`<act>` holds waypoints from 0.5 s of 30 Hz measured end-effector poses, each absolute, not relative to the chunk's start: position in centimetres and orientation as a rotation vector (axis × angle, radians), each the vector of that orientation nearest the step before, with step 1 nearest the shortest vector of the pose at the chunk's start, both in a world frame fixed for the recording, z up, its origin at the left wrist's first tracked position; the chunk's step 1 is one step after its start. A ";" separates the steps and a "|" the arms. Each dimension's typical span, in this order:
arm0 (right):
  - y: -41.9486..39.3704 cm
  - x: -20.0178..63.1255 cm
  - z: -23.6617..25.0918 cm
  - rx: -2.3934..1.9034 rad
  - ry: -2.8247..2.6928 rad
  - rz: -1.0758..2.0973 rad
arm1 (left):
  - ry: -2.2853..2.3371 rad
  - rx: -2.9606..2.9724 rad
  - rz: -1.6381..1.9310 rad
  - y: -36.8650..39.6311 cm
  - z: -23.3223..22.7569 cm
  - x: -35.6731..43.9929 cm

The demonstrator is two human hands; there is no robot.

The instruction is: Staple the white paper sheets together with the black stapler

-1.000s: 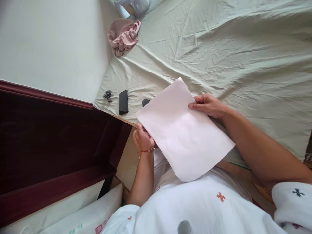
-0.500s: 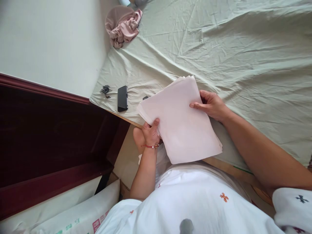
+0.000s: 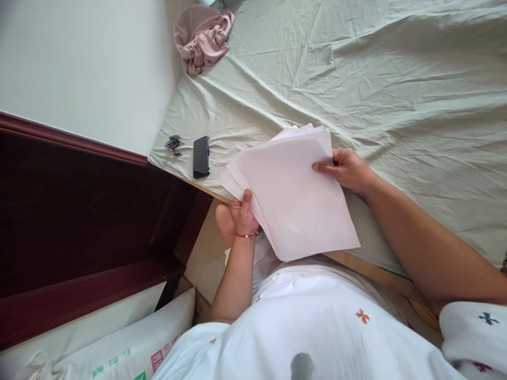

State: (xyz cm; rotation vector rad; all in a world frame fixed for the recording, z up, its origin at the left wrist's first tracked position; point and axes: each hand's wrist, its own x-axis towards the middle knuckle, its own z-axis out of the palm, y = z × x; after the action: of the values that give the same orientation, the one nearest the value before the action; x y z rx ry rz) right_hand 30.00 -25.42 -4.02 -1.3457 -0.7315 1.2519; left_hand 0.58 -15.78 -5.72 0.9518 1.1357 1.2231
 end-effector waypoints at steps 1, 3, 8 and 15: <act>-25.4 30.0 -4.0 -1.349 -0.722 1.254 | 1.143 0.944 1.230 -15.8 -5.7 0.6; -25.5 30.0 -3.9 -1.354 -0.705 1.258 | 1.153 0.927 1.240 -15.8 -5.7 0.6; -25.5 30.2 -3.8 -1.359 -0.722 1.276 | 1.127 0.865 1.247 -15.7 -5.9 0.2; -25.6 30.3 -4.1 -1.389 -0.758 1.279 | 1.134 0.856 1.262 -15.7 -6.0 0.0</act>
State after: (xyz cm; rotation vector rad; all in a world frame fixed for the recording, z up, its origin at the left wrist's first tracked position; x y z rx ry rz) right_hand 30.28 -25.57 -4.05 -1.3893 -0.7582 1.2788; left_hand 0.02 -15.73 -5.99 0.8558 1.1338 1.2618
